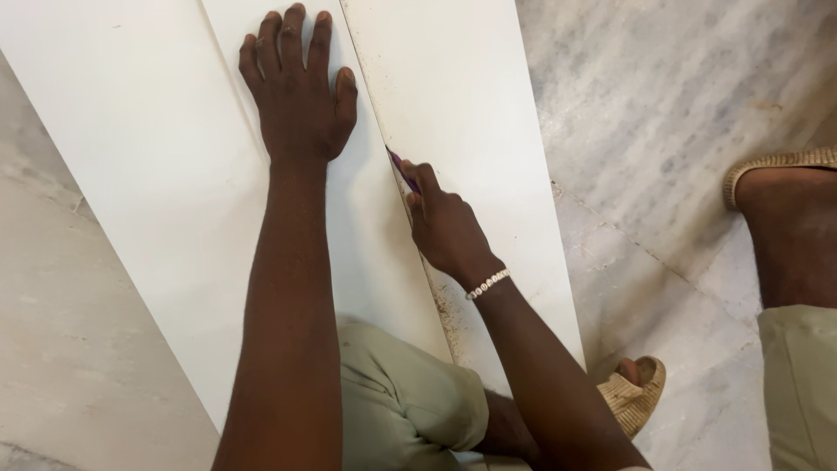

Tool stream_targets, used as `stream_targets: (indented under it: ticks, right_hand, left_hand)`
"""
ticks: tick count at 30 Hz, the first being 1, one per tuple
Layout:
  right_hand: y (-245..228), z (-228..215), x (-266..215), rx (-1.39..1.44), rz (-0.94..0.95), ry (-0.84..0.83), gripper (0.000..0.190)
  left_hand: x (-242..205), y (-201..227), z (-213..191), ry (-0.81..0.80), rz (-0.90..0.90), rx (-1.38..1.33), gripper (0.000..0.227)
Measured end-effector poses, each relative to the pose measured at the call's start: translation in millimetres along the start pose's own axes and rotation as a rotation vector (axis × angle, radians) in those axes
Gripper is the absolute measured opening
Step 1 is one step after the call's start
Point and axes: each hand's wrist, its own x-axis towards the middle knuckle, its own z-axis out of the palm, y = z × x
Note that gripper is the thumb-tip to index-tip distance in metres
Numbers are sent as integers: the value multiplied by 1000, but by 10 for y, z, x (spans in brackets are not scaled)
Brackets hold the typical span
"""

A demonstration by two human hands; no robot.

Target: The person cuts a white wooden board into two pieces using a small purple utility knife.

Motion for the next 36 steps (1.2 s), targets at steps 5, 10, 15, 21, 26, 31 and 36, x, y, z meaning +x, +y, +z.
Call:
stream_targets:
  ticks: [5,10,15,21,26,31,36]
  right_hand:
    - [14,-142,-187,37,57,3,35]
    - [123,-177,-226,234,-14,88,38]
    - [266,7,-178,278,-112,101,49]
    - [175,18,-179,167,23,20,40]
    - [241,102,-418,99,-4,4,34]
    - [372,152,-673,210,101,-51,35]
    - [383,172,-349,225,92,48,34]
  left_hand:
    - [-14,-2,0,24,2,5,58]
    - [7,33,-12,6,-25,16,58]
    - [-41,18,17,29,-14,4,56]
    - [-39,2,23,13,-18,-22,54]
    - [-63,-56,96,55,29,46,54]
    - [-57,-63,96,74,38,12,54]
    - [-54,-44,82,24,18,54,54]
